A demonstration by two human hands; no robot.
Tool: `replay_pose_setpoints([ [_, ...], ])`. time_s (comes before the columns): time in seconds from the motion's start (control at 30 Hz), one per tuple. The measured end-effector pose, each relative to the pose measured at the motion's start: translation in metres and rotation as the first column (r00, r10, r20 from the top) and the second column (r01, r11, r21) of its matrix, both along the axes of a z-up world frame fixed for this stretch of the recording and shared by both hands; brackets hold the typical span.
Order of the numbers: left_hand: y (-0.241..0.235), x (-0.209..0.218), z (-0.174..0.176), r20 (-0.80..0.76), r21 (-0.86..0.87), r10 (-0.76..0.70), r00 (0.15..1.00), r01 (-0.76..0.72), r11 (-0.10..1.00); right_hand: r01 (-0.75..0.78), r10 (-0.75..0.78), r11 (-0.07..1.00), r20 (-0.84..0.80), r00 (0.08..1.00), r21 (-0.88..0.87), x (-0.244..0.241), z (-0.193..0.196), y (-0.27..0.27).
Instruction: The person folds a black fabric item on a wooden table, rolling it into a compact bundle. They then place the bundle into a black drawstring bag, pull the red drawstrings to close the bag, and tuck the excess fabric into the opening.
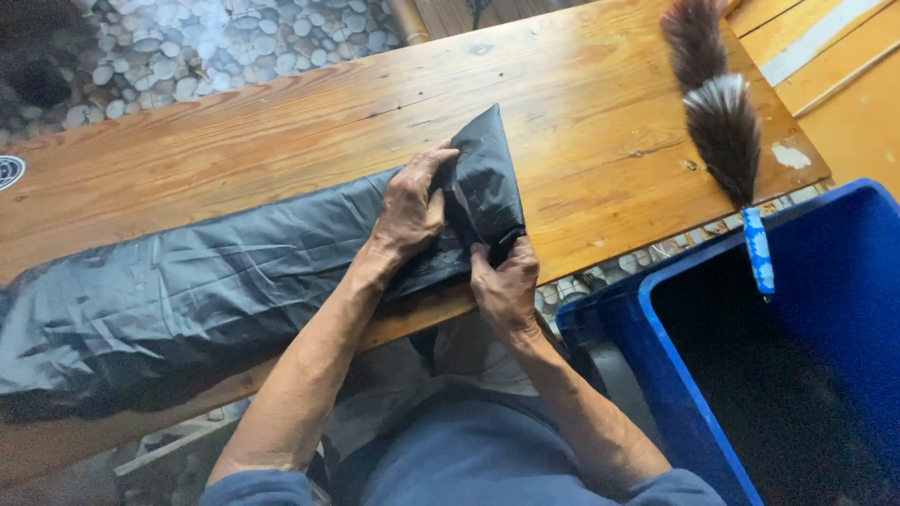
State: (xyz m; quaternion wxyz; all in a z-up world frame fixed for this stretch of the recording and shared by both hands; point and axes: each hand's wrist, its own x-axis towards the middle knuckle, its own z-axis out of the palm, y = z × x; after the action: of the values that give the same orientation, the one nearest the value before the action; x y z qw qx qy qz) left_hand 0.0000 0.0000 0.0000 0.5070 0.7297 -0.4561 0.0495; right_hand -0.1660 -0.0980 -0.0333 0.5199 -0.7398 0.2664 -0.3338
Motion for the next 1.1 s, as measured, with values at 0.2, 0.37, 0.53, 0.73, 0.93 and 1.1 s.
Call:
replay_pose_setpoints([
  [0.2, 0.0, 0.001, -0.019, 0.127, 0.065, 0.291, 0.948, -0.301, 0.951, -0.074, 0.075, 0.916, -0.013, 0.997, -0.393, -0.005, 0.062, 0.028],
  [0.37, -0.004, 0.021, -0.039, -0.008, 0.168, 0.23, 0.973, -0.225, 0.96, -0.133, 0.164, 0.87, 0.024, 0.986, -0.474, -0.003, 0.056, 0.027],
  [0.53, 0.023, 0.036, -0.003, -0.395, 0.328, 0.124, 0.91, 0.014, 0.945, -0.215, 0.271, 0.799, 0.017, 0.962, -0.562, -0.004, 0.061, 0.032],
  [0.73, 0.047, 0.003, 0.087, -0.968, -0.07, -0.041, 0.246, -0.112, 0.991, -0.269, 0.319, 0.557, -0.097, 0.943, -0.786, 0.0, 0.038, 0.025],
  [0.93, 0.03, 0.008, 0.056, -0.756, 0.247, 0.303, 0.58, -0.175, 0.953, -0.287, 0.298, 0.445, -0.162, 0.941, -0.848, 0.003, 0.027, 0.021],
  [1.1, 0.018, 0.023, 0.019, -0.879, 0.074, 0.23, 0.418, -0.358, 0.931, -0.391, 0.372, 0.472, -0.224, 0.901, -0.79, 0.002, 0.032, 0.021],
])
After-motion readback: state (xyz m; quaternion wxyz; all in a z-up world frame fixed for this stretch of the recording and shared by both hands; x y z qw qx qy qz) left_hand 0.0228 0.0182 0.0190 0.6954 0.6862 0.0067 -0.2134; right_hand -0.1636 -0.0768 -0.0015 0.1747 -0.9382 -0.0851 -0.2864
